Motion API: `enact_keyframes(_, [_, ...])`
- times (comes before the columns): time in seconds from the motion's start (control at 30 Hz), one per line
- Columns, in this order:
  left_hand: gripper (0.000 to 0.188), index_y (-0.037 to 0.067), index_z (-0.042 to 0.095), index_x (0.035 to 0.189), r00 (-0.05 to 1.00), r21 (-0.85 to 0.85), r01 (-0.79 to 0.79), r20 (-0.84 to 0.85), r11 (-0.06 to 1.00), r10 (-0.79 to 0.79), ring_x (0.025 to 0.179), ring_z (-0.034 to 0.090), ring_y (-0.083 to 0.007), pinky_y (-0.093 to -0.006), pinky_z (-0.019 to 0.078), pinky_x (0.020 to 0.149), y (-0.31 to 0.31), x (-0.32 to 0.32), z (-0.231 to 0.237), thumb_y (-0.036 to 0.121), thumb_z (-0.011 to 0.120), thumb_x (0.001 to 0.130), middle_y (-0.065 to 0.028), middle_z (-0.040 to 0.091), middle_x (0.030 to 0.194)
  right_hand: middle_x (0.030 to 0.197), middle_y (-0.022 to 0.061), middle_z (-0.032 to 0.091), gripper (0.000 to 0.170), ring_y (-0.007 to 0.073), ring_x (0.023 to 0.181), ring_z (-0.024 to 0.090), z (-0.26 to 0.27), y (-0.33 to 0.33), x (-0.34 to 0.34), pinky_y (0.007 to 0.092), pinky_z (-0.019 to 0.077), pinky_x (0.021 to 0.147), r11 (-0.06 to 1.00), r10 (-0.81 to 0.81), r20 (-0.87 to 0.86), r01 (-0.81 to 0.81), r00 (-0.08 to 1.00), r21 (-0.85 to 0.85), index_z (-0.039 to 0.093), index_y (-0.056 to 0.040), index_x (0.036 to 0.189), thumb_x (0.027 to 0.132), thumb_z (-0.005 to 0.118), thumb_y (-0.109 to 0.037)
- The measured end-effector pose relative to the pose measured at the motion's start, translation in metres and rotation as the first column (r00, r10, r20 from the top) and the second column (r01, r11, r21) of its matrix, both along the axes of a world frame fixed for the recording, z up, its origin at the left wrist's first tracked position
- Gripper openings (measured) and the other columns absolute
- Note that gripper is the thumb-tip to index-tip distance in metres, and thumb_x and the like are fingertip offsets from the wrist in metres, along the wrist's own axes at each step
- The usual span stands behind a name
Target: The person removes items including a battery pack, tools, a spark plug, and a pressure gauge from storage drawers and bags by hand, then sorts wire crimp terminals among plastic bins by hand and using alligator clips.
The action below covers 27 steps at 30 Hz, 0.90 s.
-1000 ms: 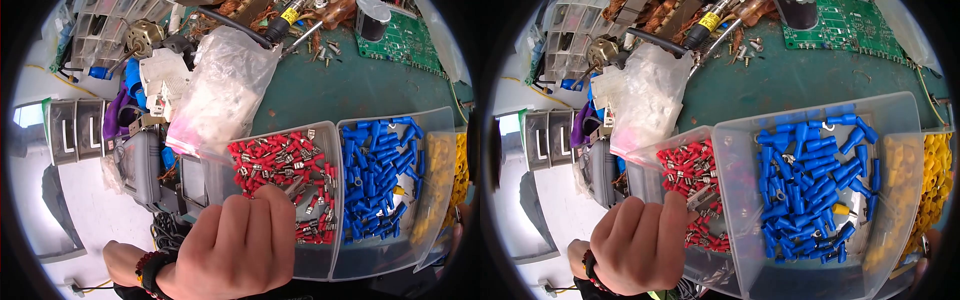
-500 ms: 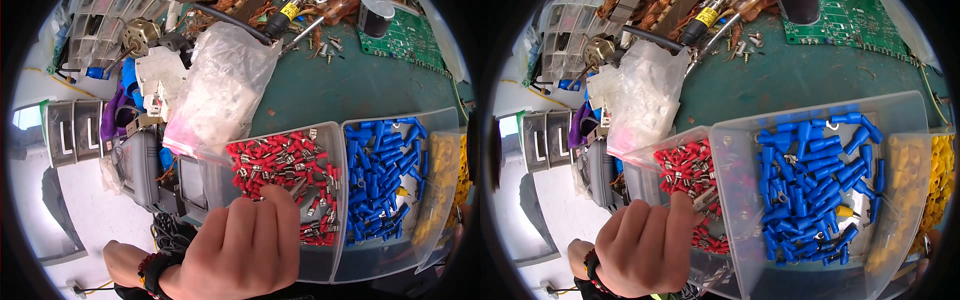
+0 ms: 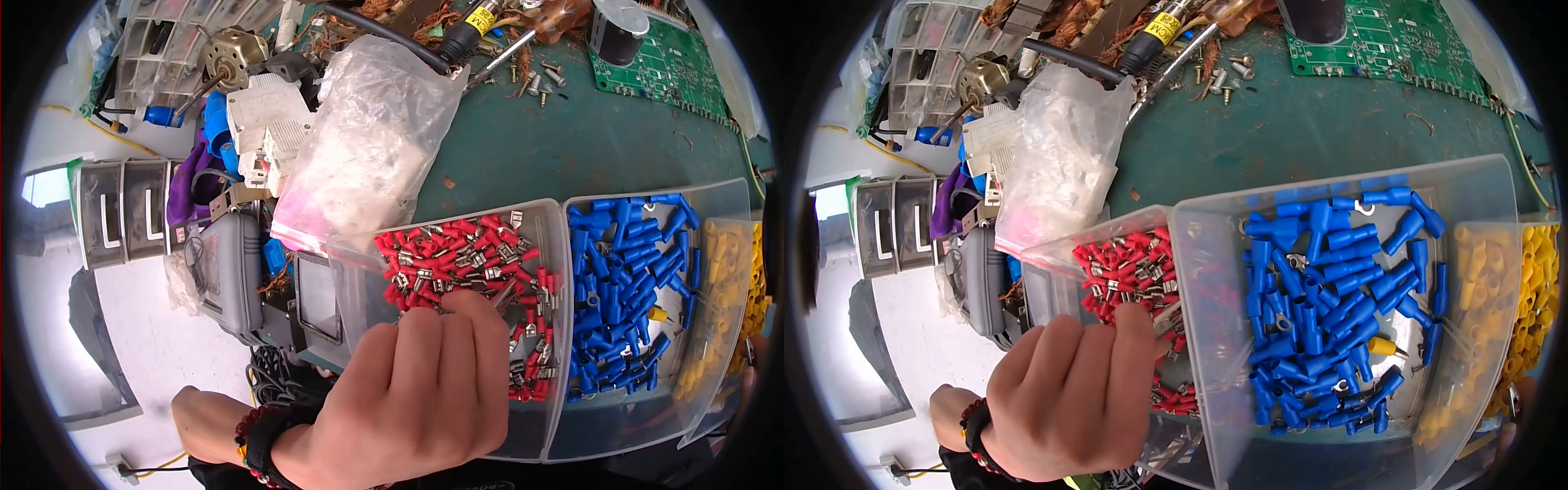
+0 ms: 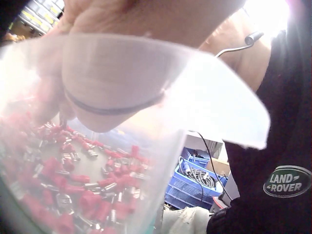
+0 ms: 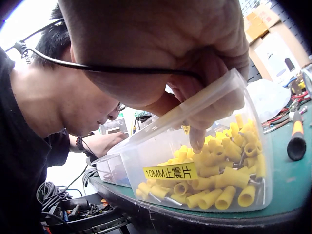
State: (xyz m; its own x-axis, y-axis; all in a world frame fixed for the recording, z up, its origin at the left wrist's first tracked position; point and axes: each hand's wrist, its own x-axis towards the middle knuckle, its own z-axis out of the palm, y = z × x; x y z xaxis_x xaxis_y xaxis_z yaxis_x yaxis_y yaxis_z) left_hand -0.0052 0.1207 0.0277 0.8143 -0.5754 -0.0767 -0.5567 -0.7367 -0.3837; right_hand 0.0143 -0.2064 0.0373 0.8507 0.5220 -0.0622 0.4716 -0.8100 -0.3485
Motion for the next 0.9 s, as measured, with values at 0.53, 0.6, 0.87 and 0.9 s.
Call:
enact_keyframes(0.53, [0.018, -0.005, 0.062, 0.088, 0.994, -0.115, -0.075, -0.082, 0.99, 0.066, 0.051, 0.042, -0.0133, -0.0252, 0.0331, 0.043, 0.004, 0.002, -0.005, 0.011, 0.067, 0.082, -0.0008, 0.041, 0.059, 0.065, 0.0143, 0.057, 0.02, 0.0269, 0.047, 0.055, 0.0, 0.0, 0.003, 0.0347, 0.0399, 0.043, 1.0, 0.027, 0.0, -0.027, 1.0, 0.001, 0.066, 0.0034, 0.099, 0.092, 0.058, -0.013])
enact_keyframes(0.6, [0.018, -0.005, 0.062, 0.088, 0.989, -0.133, -0.11, -0.108, 0.985, 0.096, 0.051, 0.043, -0.0138, -0.0261, 0.0338, 0.043, 0.003, 0.0, 0.0, 0.011, 0.068, 0.081, -0.0015, 0.044, 0.059, 0.065, 0.0144, 0.057, 0.019, 0.0272, 0.047, 0.055, 0.0, -0.001, 0.002, 0.0348, 0.04, 0.043, 1.0, 0.025, 0.0, -0.025, 1.0, 0.002, 0.066, 0.0034, 0.099, 0.092, 0.058, -0.013])
enact_keyframes(0.87, [0.02, -0.003, 0.059, 0.086, 0.875, -0.605, -0.46, -0.432, 0.65, 0.218, 0.046, 0.051, -0.0179, -0.0289, 0.0394, 0.044, 0.022, -0.007, 0.024, 0.016, 0.06, 0.088, -0.0089, 0.058, 0.062, 0.067, 0.0149, 0.058, 0.016, 0.0284, 0.049, 0.057, 0.005, 0.004, 0.004, 0.035, 0.0409, 0.044, 0.999, -0.007, -0.03, 0.008, 1.0, 0.033, 0.065, 0.0031, 0.097, 0.09, 0.06, -0.011])
enact_keyframes(0.9, [0.02, -0.003, 0.059, 0.086, 0.883, -0.598, -0.448, -0.412, 0.664, 0.225, 0.046, 0.051, -0.0179, -0.0289, 0.0394, 0.044, 0.02, -0.01, 0.025, 0.016, 0.06, 0.088, -0.0089, 0.058, 0.062, 0.068, 0.0156, 0.059, 0.015, 0.0288, 0.05, 0.058, 0.01, 0.006, 0.006, 0.0349, 0.0426, 0.045, 1.0, -0.017, -0.079, 0.016, 0.997, -0.008, 0.065, 0.0031, 0.097, 0.089, 0.061, -0.01])
